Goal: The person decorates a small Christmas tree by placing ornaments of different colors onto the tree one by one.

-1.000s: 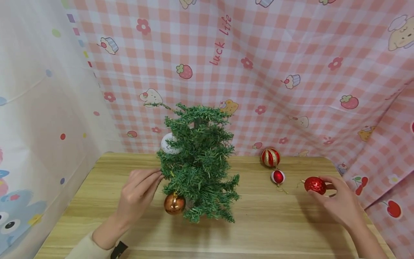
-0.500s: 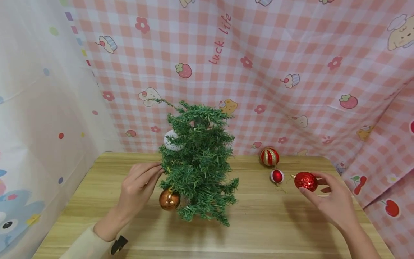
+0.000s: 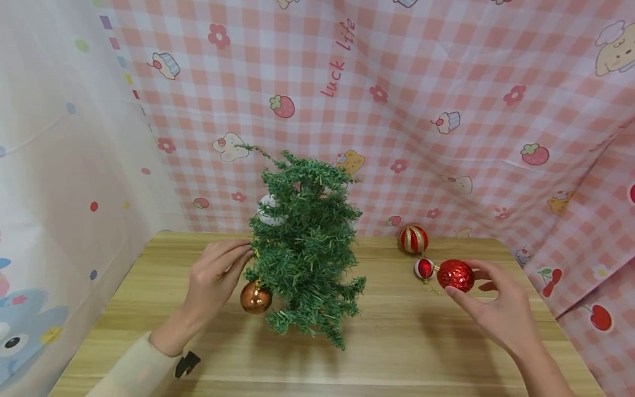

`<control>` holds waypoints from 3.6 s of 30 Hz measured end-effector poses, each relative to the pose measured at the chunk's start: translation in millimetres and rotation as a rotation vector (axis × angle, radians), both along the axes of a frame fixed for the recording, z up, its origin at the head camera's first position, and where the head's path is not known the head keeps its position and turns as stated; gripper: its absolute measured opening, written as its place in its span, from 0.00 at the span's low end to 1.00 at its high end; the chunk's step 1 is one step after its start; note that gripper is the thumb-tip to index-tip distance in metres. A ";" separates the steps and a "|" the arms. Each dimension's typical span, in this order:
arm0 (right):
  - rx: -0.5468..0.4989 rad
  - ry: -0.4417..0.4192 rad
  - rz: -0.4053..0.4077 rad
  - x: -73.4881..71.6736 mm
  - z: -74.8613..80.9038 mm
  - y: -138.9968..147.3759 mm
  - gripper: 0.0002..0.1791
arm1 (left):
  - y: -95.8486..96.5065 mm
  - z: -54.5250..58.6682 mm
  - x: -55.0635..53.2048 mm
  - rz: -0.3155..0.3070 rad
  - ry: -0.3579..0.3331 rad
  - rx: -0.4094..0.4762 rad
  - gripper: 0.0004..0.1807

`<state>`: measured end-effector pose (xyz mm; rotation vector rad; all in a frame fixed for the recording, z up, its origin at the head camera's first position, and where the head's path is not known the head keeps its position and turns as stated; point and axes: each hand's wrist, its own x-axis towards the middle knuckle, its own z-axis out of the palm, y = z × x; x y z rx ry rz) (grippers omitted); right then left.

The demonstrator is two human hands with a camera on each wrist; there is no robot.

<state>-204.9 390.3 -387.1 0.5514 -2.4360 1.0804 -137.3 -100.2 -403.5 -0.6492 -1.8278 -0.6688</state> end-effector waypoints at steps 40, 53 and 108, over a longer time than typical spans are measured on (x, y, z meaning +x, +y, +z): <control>-0.131 0.269 0.318 33.7 24.4 -54.1 0.35 | -3.3 3.0 -25.6 -0.037 -0.160 0.124 0.12; -0.156 0.300 0.412 43.5 30.9 -72.3 0.36 | -4.3 3.2 -34.8 -0.064 -0.177 0.113 0.12; -0.388 0.287 0.817 77.7 46.4 -130.2 0.31 | 111.2 49.3 37.5 -0.134 0.430 -0.252 0.11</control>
